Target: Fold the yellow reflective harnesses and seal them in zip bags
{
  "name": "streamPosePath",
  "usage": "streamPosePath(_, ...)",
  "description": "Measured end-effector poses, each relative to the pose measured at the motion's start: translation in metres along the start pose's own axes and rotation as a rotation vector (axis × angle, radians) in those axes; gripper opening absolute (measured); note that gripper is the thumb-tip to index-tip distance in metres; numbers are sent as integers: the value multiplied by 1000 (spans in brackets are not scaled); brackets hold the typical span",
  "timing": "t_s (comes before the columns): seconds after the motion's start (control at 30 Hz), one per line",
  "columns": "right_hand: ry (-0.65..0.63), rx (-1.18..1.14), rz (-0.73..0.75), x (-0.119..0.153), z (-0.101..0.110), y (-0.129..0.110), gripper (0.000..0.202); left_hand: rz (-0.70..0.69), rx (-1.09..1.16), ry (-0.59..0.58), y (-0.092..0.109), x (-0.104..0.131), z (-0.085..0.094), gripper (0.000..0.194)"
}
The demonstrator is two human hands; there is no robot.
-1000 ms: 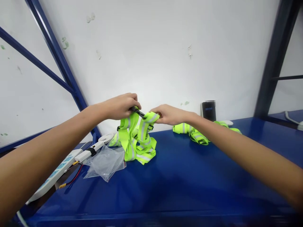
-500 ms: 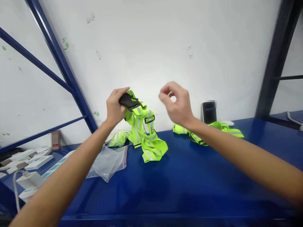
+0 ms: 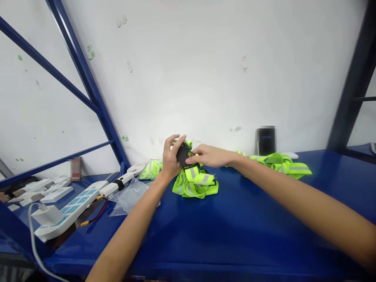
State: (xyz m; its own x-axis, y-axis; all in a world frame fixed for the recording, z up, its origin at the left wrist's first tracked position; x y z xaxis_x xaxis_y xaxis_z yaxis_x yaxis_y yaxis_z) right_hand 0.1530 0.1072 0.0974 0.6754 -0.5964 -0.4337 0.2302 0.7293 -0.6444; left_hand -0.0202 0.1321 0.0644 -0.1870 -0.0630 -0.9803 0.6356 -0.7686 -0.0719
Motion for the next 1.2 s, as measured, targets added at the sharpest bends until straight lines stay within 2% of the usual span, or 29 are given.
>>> streamPosePath(0.03,43,-1,1,-3,-2,2,42,33,3,8,-2,2,-2,52)
streamPosePath(0.1,223,-11,-10,-11,1,9,39,131,-6,35,-3,6,-3,54)
streamPosePath(0.2,629,-88,-48,-19,15,17,35,256,-37,117,4,9,0,45)
streamPosePath(0.3,940,-321,-79,-24,31,16,30,255,-39,173,23,9,3,35)
streamPosePath(0.37,1024,-428,-60,-26,37,6,31,231,-11,164,37,8,2,33)
streamPosePath(0.47,986,-387,2,-28,36,-15,32,297,107,94,52,6,-3,38)
streamPosePath(0.57,843,-352,-24,-29,24,-25,21,501,277,0,55,3,-9,44)
streamPosePath(0.67,712,-322,-117,-26,15,-24,16,724,375,-55,48,1,-12,37)
streamPosePath(0.77,634,-265,-143,-20,18,-24,16,881,476,-98,36,2,-14,20)
streamPosePath(0.83,644,-241,-139,-16,26,-23,13,981,594,-75,29,2,-13,15)
streamPosePath(0.9,673,-268,-133,-13,35,-19,8,1081,749,4,25,0,-10,13)
streamPosePath(0.97,682,-349,-135,-12,42,-10,8,1176,903,77,24,-4,-5,14)
streamPosePath(1.03,686,-454,-151,-11,47,2,13,1243,1023,87,24,-8,1,19)
streamPosePath(1.1,687,-558,-169,-9,49,13,15,1273,1105,19,22,-8,7,26)
streamPosePath(1.2,650,-668,-181,-6,49,19,13,1303,1107,-196,11,1,10,41)
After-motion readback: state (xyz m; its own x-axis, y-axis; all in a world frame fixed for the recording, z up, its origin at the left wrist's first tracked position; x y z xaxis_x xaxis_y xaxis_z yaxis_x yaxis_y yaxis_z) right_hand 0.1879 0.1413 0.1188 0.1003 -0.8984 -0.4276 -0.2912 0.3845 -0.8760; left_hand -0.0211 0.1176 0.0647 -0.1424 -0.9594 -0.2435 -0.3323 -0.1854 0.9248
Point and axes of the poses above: each hand's wrist, its own x-axis away from the middle knuckle, its own z-axis out of the back of the hand, y = z × x, the point moved 3 cm from there along -x, towards the middle knuckle, and after that the axes turned 7 degrees about y, right-handed, at the moved point
